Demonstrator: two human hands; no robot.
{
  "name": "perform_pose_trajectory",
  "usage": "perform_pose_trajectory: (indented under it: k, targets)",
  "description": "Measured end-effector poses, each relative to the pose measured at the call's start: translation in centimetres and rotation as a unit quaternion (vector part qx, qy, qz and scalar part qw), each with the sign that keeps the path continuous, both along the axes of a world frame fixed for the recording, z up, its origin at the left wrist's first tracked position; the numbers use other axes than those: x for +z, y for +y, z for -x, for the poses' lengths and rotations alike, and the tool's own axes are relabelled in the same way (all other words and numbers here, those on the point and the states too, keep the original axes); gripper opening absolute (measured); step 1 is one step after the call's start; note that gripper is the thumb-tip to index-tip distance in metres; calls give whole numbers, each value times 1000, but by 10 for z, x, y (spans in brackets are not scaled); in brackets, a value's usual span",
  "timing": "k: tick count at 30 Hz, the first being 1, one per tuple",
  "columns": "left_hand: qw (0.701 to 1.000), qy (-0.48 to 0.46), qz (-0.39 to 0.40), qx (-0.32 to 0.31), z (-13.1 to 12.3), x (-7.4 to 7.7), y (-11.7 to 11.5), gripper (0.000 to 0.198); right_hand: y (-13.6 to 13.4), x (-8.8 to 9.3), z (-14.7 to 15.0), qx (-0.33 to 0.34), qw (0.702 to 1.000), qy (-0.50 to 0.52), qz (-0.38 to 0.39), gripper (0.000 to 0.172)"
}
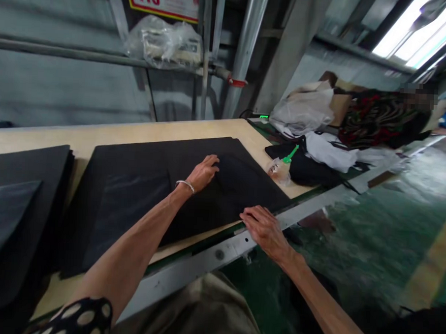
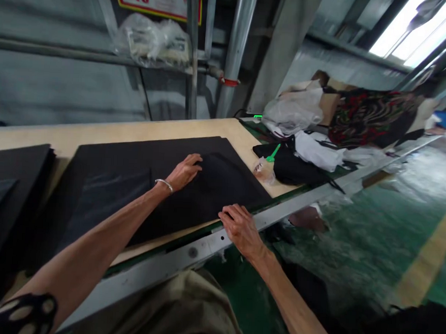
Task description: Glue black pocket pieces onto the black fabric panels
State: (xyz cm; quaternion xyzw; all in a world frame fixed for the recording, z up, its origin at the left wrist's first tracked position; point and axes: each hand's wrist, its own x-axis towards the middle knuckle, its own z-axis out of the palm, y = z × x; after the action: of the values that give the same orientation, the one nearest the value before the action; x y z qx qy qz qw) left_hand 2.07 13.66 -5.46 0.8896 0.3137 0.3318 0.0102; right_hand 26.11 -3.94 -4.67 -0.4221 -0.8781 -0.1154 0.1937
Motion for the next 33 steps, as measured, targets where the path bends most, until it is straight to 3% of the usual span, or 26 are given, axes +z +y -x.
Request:
perform_pose_trajectory:
  k: [4,9,12,14,16,20,25,28,33]
  targets:
    - [999,26,21,13,-2,0,2,30,1,-1,-1,1,1000,25,3,22]
    - [994,58,38,82,-12,18,-16,26,-5,-3,-1,-15,996,86,3,22]
    - [995,30,53,84,-28,30,-52,30,-8,-2,-1,-22,996,84,22,23]
    - [995,38,96,20,-39,32,-85,28,-9,-2,-1,-28,996,74,34,24]
    - [988,69,128,-52,-48,27,-121,27,-9,-3,-1,-35,996,72,36,24]
    - [988,54,136,-44,-50,5,-170,40,-12,-8,1,-41,995,86,26,24]
    - [993,52,105,-18,-44,-12,-177,53,-8,-9,-13,-15,982,179,54,29]
    - [993,57,104,-26,-42,-13,-174,51,6,-4,-41,-74,967,237,54,35]
    - [993,45,109,-20,-42,-17,-172,51,32,-10,-89,-148,979,126,61,47]
